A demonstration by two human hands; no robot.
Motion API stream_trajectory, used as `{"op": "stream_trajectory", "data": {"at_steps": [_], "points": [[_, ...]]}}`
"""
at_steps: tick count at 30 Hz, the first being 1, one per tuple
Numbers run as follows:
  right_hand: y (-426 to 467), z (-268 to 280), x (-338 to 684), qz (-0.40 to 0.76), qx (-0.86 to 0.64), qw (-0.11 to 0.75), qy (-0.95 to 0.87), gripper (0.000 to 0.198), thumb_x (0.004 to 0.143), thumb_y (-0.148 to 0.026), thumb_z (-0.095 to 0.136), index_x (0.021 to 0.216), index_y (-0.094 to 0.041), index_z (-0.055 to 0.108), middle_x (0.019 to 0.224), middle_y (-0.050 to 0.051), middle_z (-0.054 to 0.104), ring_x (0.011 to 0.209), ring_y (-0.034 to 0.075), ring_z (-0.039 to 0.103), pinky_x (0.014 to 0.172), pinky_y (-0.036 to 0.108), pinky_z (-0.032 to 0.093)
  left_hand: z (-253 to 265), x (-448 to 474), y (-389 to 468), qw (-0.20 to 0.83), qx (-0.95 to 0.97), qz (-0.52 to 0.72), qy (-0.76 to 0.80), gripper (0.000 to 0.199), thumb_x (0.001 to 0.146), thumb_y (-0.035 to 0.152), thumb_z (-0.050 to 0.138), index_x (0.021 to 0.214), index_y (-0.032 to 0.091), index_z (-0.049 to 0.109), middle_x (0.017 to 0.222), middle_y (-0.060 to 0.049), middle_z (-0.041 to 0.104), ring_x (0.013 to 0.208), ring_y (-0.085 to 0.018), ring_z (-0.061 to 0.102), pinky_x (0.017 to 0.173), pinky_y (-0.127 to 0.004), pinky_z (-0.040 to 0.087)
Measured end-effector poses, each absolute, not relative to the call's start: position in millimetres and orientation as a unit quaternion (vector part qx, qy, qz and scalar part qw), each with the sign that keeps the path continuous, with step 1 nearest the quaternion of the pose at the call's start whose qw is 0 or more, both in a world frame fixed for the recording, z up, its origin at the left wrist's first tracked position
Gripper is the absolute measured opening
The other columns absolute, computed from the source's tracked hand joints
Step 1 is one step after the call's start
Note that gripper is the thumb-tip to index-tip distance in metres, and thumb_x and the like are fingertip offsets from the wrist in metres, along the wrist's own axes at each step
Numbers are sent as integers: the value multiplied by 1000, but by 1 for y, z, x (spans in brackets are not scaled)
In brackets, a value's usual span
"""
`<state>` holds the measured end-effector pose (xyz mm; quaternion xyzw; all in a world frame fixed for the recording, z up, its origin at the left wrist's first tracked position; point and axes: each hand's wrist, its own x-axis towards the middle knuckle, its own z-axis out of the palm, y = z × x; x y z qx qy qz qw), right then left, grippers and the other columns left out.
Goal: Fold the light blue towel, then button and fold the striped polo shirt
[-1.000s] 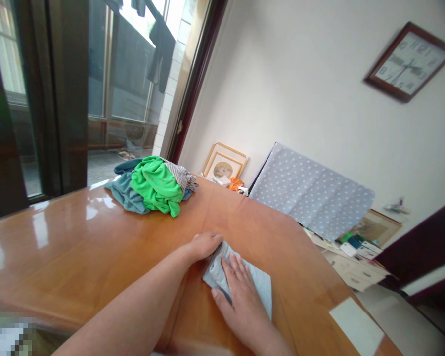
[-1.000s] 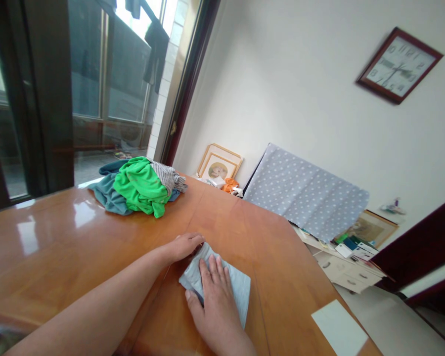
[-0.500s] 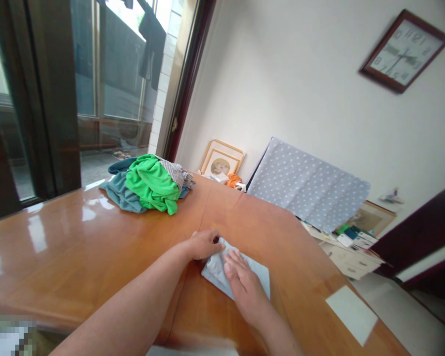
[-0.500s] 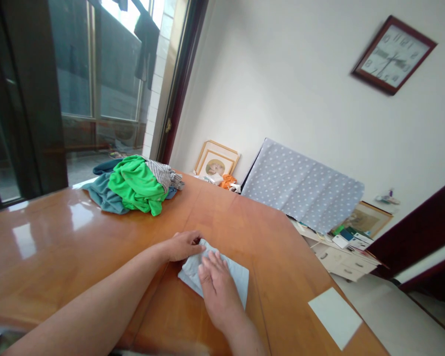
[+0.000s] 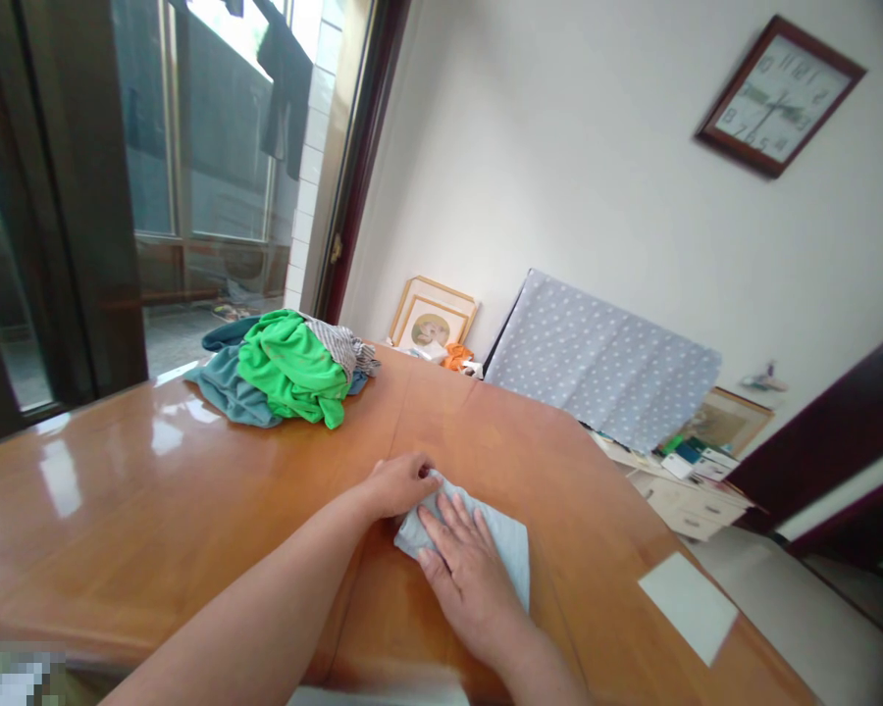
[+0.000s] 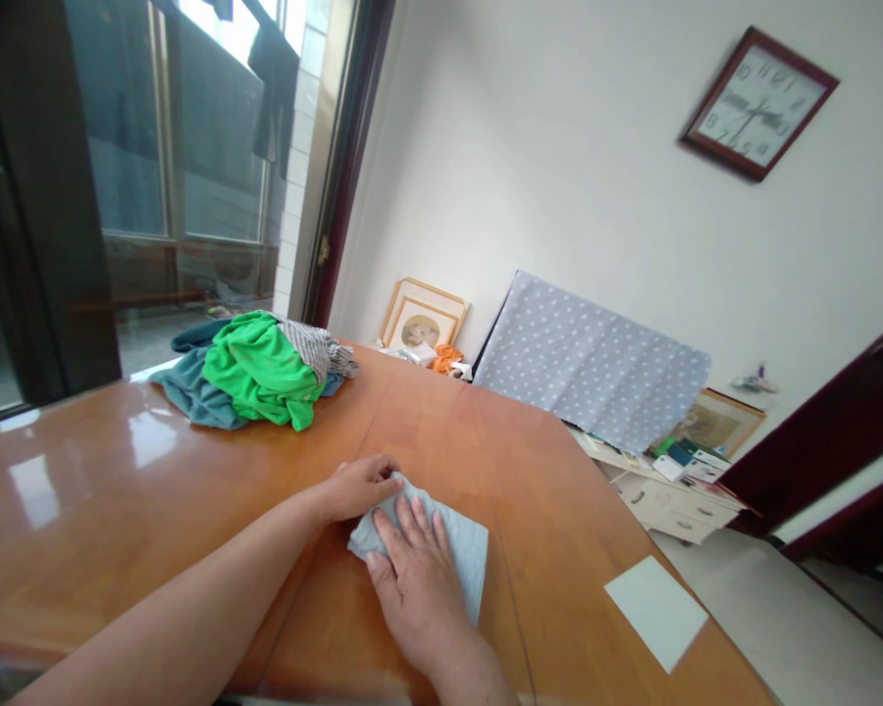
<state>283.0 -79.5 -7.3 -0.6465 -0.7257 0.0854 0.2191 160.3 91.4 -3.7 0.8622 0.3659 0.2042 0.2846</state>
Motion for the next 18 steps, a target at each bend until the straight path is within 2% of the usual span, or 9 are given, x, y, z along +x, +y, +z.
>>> {"op": "stream_trajectory", "data": {"at_steps": [4,8,11,14,18], "points": [[-84,-3,302,89,-673,332,-655,52,104,-48,33,144,-23,53,156,7,41,148,24,31,121,50,27,2,162,86,266,857,263,355,41,95,51,41,118,24,62,124,-7,69,115,-23,64,91,-35,49],[-88,1,326,38,-724,390,-568,57,103,-51,29,141,-16,56,150,12,50,145,25,36,121,50,27,7,161,76,260,866,332,268,47,101,50,31,131,25,58,137,-7,63,131,-21,54,108,-36,42],[-87,0,337,30,-759,353,-546,60,103,-51,26,144,-16,53,152,12,47,147,27,32,122,55,20,6,160,66,242,908,264,217,53,102,53,28,146,30,47,154,-5,48,147,-24,35,120,-49,24],[-87,-7,340,41,-780,276,-561,60,103,-51,27,148,-18,47,156,10,40,151,28,24,122,59,10,4,157,59,214,943,160,200,59,100,57,27,153,32,35,163,-5,30,153,-28,19,120,-64,7],[-86,-16,341,59,-788,211,-576,58,102,-53,30,151,-24,42,160,7,33,152,29,17,120,64,3,4,156,56,189,953,90,218,63,99,58,29,156,30,28,165,-7,22,154,-31,12,116,-71,3]]}}
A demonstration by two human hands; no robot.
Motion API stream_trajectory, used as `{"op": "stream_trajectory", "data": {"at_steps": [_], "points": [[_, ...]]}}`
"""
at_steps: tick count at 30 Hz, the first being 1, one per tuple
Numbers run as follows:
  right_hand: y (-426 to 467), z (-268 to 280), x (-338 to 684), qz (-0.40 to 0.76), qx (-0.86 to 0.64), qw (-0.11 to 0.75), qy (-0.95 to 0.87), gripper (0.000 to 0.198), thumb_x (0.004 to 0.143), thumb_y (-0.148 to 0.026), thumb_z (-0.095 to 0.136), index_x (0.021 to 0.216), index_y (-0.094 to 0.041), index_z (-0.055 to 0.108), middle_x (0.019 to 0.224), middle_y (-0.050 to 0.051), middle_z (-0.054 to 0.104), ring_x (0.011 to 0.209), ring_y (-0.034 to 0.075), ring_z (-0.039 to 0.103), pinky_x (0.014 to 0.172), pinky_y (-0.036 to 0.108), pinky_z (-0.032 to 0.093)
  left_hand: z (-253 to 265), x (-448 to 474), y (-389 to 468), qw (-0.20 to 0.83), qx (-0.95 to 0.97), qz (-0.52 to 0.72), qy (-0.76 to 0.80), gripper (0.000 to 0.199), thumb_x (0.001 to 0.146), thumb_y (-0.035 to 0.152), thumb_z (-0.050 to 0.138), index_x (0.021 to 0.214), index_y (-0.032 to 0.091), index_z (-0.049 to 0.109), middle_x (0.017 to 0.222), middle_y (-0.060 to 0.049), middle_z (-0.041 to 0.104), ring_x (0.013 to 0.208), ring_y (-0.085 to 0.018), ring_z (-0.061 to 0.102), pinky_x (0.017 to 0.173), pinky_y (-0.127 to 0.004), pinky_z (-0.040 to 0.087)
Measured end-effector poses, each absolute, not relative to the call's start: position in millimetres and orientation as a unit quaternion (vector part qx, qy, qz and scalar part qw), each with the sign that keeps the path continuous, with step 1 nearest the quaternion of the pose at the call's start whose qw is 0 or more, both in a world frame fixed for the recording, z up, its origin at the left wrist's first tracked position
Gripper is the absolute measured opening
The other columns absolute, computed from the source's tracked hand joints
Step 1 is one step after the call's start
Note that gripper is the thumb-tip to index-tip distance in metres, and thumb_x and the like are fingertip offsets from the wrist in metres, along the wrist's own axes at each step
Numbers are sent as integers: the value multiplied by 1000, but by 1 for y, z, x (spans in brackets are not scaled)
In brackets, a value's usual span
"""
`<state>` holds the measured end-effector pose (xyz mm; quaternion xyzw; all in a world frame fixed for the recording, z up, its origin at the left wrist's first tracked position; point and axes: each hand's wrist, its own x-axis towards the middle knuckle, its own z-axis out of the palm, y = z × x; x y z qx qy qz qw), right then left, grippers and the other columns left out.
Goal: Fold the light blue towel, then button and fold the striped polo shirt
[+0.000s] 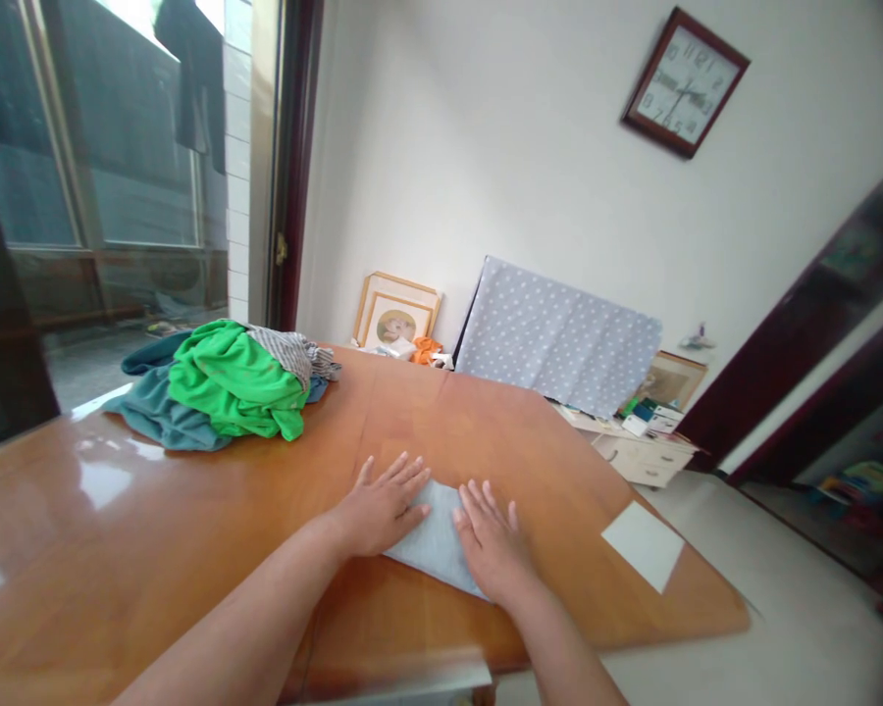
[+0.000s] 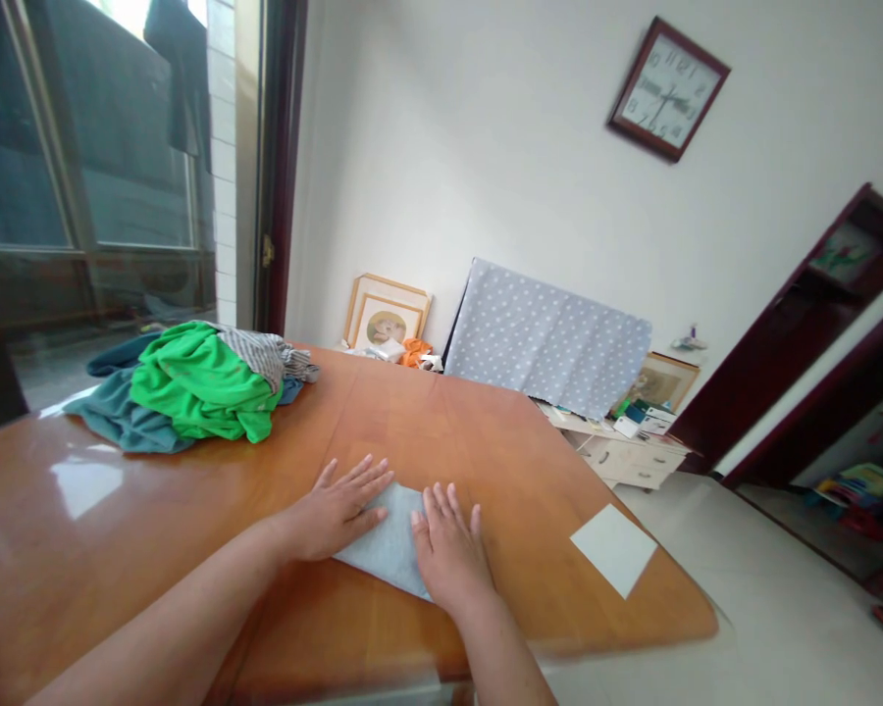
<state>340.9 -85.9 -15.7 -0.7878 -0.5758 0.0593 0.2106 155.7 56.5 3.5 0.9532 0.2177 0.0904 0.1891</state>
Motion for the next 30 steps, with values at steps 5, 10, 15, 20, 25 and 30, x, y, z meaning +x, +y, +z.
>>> {"op": "stream_trajectory", "data": {"at_steps": [5,10,15,20,25,30], "points": [[-81,-16,345,75,-788,200,-578,58,103,-52,29,152,-25,41,160,7,33,153,27,14,120,62,-1,0,157,58,172,956,75,227,66,99,59,28,158,31,23,165,-7,21,154,-31,11,114,-74,3],[-81,-18,356,116,-771,280,-560,58,101,-50,34,147,-19,48,158,11,38,151,28,20,121,59,7,-4,158,60,147,958,74,234,67,99,61,25,158,31,21,165,-7,20,154,-31,11,114,-75,2],[-105,-18,377,102,-750,478,-446,61,98,-55,33,131,-13,63,139,17,60,133,26,52,114,45,36,-3,158,58,101,964,85,232,65,99,58,26,157,29,26,164,-8,26,153,-32,17,114,-75,0],[-134,-19,381,120,-746,520,-399,55,94,-56,40,115,-15,70,117,16,71,107,28,68,91,42,55,3,163,52,26,967,123,222,55,99,43,38,152,30,40,159,-9,38,150,-34,24,114,-75,-4],[-147,-19,368,207,-726,571,-324,46,93,-50,45,115,-17,66,106,12,72,88,22,73,67,31,58,16,169,35,-15,974,152,170,48,97,30,42,145,29,51,156,-9,43,149,-31,29,120,-65,-1],[-153,-16,355,235,-745,535,-323,39,93,-45,43,110,-17,64,91,8,71,67,16,69,55,25,51,9,169,14,16,980,152,127,58,100,54,35,150,25,44,159,-10,38,150,-30,28,122,-55,19]]}}
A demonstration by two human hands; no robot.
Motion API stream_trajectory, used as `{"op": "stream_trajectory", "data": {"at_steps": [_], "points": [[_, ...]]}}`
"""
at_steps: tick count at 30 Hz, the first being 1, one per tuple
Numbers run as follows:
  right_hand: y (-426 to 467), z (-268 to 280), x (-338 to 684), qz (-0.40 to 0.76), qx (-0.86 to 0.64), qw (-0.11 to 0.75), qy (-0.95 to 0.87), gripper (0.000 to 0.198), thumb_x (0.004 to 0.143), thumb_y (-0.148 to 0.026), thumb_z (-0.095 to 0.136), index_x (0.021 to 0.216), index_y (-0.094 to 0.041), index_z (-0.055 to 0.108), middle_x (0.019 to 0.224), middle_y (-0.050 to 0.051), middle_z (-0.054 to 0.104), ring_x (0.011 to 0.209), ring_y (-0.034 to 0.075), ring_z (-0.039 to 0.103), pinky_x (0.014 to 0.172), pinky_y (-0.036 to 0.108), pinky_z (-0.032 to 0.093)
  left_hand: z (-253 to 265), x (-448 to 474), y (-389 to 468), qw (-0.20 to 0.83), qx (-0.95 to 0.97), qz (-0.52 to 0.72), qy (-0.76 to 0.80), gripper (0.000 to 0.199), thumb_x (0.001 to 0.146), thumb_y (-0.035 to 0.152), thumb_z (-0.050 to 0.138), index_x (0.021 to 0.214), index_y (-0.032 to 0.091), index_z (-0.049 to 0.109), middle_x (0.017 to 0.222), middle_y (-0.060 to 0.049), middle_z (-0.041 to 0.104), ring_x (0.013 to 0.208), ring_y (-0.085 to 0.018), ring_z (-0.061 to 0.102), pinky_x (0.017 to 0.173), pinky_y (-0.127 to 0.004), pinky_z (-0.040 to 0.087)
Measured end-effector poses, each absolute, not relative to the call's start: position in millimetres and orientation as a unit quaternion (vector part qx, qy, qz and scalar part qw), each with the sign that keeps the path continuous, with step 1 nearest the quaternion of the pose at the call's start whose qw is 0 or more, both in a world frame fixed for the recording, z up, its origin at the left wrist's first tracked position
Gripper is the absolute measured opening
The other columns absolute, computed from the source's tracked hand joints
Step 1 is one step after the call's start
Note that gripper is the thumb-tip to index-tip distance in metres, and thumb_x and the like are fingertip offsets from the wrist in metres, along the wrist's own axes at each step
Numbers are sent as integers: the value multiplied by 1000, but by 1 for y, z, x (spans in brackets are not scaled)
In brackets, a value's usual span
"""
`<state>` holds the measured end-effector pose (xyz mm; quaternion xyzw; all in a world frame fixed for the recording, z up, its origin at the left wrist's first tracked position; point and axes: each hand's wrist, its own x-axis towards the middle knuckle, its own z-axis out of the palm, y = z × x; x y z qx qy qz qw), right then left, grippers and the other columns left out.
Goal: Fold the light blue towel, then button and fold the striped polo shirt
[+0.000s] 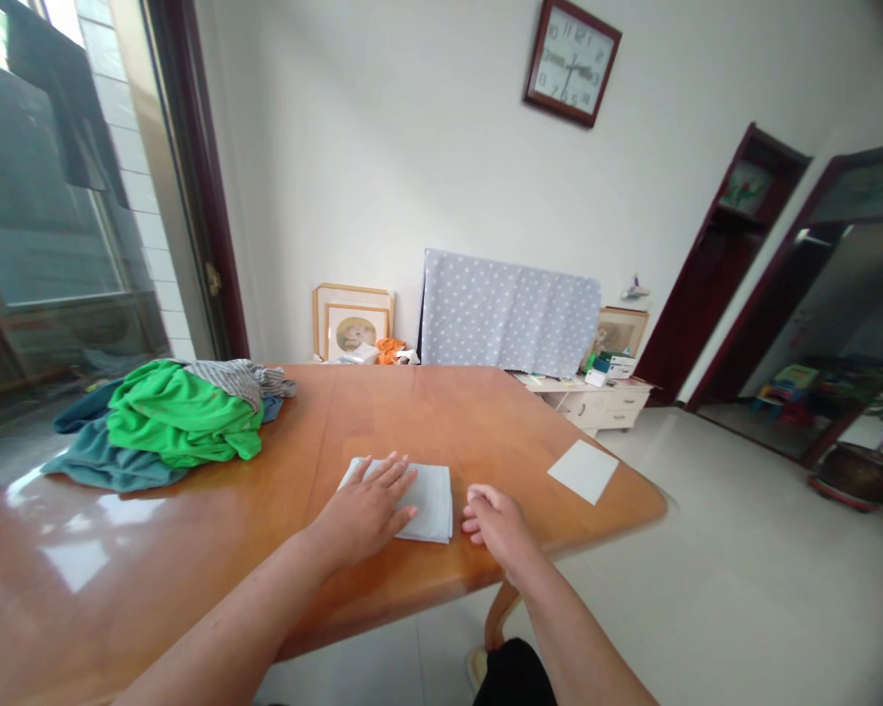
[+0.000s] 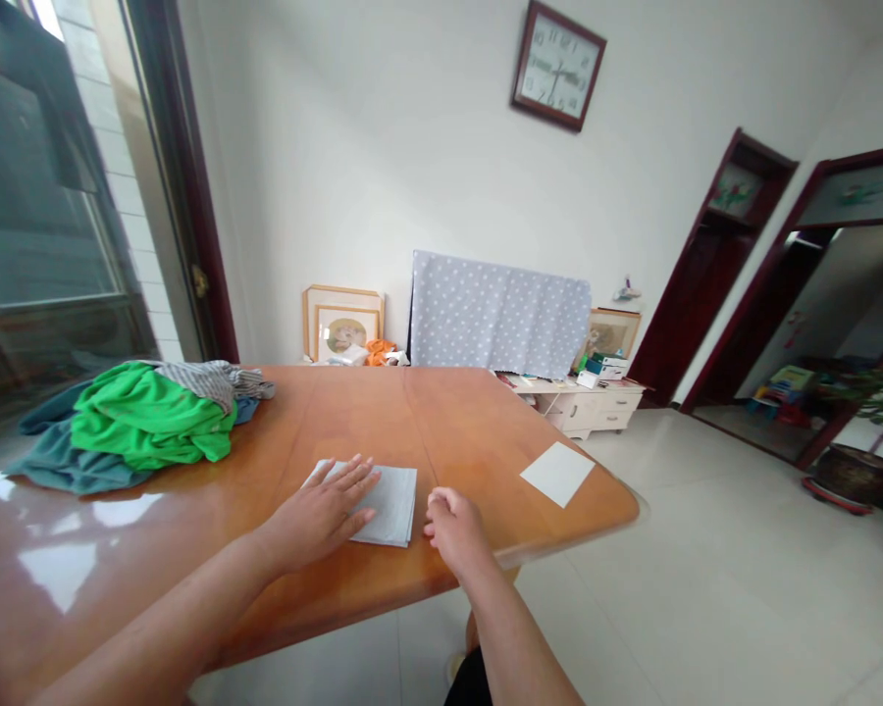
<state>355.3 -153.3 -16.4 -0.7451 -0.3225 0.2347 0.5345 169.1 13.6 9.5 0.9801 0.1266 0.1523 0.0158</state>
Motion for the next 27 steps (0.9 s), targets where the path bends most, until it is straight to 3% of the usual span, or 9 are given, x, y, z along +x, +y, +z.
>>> {"op": "stream_trajectory", "data": {"at_steps": [3,6,9,12,17,20,24,27], "points": [[-159,-13,348,224,-769,480,-358,31,92,-41,46,93,-17,66,77,4,69,61,15,63,54,24,44,0,167,6,18,981,143,130,66,97,64,34,150,25,44,159,-10,38,149,-31,30,121,-55,21],[-166,-7,340,168,-790,388,-443,20,85,-36,58,77,-20,65,72,1,67,67,16,61,59,25,39,-4,165,4,19,980,152,130,70,94,68,38,150,27,44,159,-10,39,148,-31,32,122,-53,19],[-170,-2,330,99,-811,280,-505,8,78,-29,66,79,-21,65,81,2,68,72,16,60,61,25,34,-2,165,5,19,981,140,131,81,87,75,43,151,27,42,159,-11,37,148,-33,31,122,-53,19],[-166,-4,322,48,-833,243,-495,6,81,-27,64,83,-21,66,89,4,68,78,18,61,64,26,34,0,165,5,14,983,121,134,93,79,82,47,153,26,39,161,-12,34,149,-34,28,122,-54,17],[-156,-4,318,14,-828,262,-496,11,83,-19,57,78,-21,66,84,4,69,80,17,61,65,26,32,5,167,3,9,983,100,151,98,75,85,48,152,24,40,162,-13,32,150,-36,26,121,-57,18],[-152,8,314,5,-815,299,-496,11,82,-21,58,72,-21,63,80,2,69,76,16,59,63,26,30,7,169,-1,13,982,109,152,96,73,80,57,150,24,43,159,-14,38,148,-36,31,120,-57,20],[-148,30,304,-13,-776,363,-516,15,82,-23,58,68,-22,61,73,-1,67,70,15,57,61,26,30,13,171,-9,45,970,175,164,60,88,55,56,140,24,53,145,-11,57,135,-30,50,116,-47,33],[-150,43,302,0,-725,446,-525,16,87,-29,57,74,-23,64,74,-1,67,71,15,58,63,26,38,26,167,-13,119,949,214,200,37,93,42,49,124,28,61,124,-6,71,115,-26,64,100,-38,47]]}}
